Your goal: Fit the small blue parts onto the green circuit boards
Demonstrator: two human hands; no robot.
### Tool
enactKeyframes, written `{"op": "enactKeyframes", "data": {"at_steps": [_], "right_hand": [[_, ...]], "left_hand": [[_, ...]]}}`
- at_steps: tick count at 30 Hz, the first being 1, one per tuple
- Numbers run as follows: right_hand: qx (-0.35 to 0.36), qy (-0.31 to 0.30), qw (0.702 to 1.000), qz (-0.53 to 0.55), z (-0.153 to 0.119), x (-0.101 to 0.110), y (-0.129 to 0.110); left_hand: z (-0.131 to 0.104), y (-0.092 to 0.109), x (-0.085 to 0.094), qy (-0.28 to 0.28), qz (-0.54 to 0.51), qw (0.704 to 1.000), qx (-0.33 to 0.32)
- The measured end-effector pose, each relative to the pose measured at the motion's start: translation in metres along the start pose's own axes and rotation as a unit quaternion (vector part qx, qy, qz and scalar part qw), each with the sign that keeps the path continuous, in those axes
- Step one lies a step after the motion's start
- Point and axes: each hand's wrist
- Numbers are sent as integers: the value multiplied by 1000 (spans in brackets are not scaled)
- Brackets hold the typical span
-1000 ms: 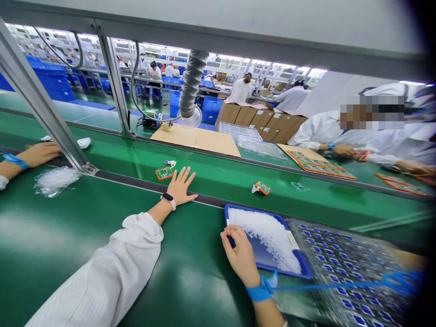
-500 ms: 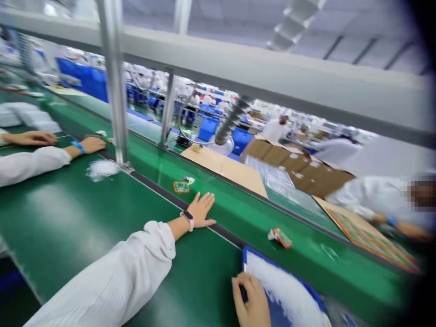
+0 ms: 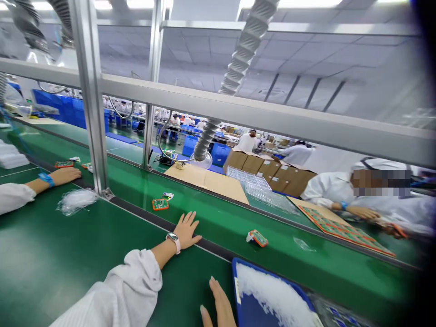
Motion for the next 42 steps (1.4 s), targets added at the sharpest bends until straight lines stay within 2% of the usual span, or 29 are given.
{"op": "enactKeyframes", "data": {"at_steps": [2, 3, 7, 10, 14, 20, 27, 33, 38, 42], "right_hand": [[-22, -4, 1000, -5, 0, 4, -3], [-20, -29, 999, -11, 0, 6, -5], [12, -212, 976, -44, 8, 18, -19], [20, -265, 963, -52, 14, 30, -30], [8, -287, 956, -57, 18, 44, -42], [5, -294, 955, -42, 17, 50, -48], [-20, -296, 954, -34, 17, 62, -62], [-11, -267, 963, -24, 16, 63, -61], [-15, -269, 963, -11, 15, 62, -60], [-19, -267, 963, -10, 15, 62, -60]], "left_hand": [[0, 1, 0, -14, -9, 1000, 14], [0, 1, 0, -20, -12, 1000, 19], [0, 2, 1, -40, -15, 999, 20], [1, 1, 1, -46, -13, 999, 17], [1, 0, 1, -50, -15, 999, 9], [2, -2, -1, -61, -25, 998, -6], [1, -6, -9, -45, -26, 998, -17], [1, -6, -2, 3, -46, 999, -25], [4, -7, 3, -38, -51, 997, -44], [4, -7, 3, -43, -43, 997, -50]]}}
Point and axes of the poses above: each hand's wrist, its own z-axis towards the middle knuckle, its own x-axis out of the back of the hand, y = z × x, and after that the axes turned 4 degrees about x, right-handed
